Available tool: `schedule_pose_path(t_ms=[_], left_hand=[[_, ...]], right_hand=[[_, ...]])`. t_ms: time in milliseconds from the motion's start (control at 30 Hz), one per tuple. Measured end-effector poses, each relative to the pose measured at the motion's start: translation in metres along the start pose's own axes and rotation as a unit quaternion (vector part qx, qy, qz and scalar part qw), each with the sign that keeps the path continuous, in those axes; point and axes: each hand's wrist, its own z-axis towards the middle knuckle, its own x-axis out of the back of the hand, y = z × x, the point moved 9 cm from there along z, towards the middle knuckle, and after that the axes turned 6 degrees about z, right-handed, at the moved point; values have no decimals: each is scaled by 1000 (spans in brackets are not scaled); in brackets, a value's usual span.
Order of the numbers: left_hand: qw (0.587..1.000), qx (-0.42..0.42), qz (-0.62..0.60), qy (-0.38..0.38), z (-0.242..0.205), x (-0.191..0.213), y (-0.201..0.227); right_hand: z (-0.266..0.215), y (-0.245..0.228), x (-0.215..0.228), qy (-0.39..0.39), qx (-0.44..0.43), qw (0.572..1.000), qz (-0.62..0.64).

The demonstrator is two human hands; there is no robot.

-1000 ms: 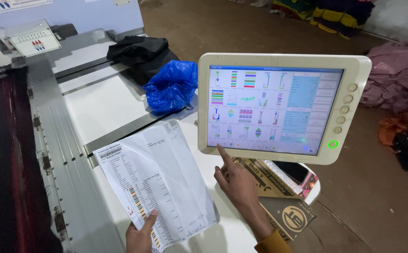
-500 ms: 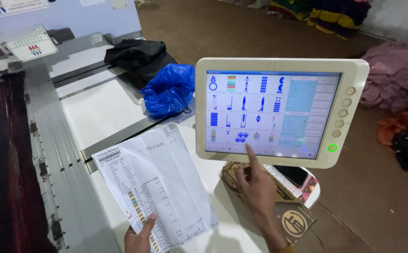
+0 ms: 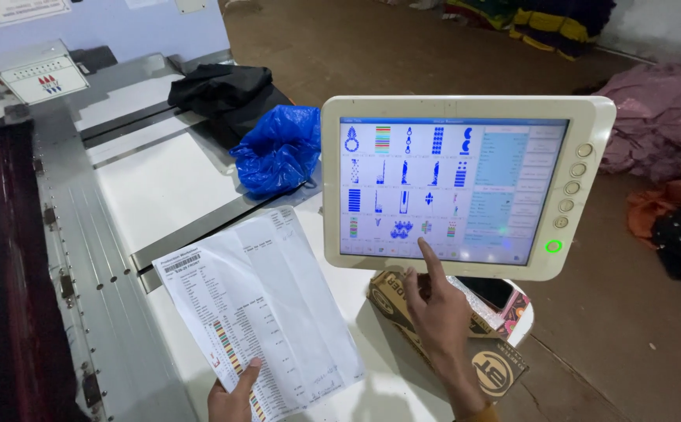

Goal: Operating an industrial machine by navigating a touch-screen interface while referring to a printed specification sheet.

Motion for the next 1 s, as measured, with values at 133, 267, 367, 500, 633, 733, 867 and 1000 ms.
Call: schedule_pose_path(t_ms=[133, 267, 367, 500, 633, 733, 867, 1000], left_hand=[[1000, 4, 6, 15, -2, 5, 2], [1000, 15, -2, 9, -7, 8, -5], [1000, 9, 7, 18, -4, 10, -6], [999, 32, 34, 19, -13, 10, -2], [1000, 13, 25, -4, -24, 8, 5], [998, 3, 55, 12, -21, 11, 6], [1000, -5, 23, 5, -25, 11, 11], [999, 19, 31, 11, -23, 14, 12]], right_hand=[[5, 4, -3, 21, 31, 999, 0], [3, 15, -8, 8, 17, 999, -39], [-5, 10, -16, -4, 33, 999, -19], [-17, 0, -23, -57, 22, 998, -18], [-16, 11, -38, -70, 57, 995, -34], [-14, 9, -40, -45, 90, 992, -76], [-12, 1, -46, -82, 98, 989, -74], [-14, -18, -50, -72, 151, 986, -25]])
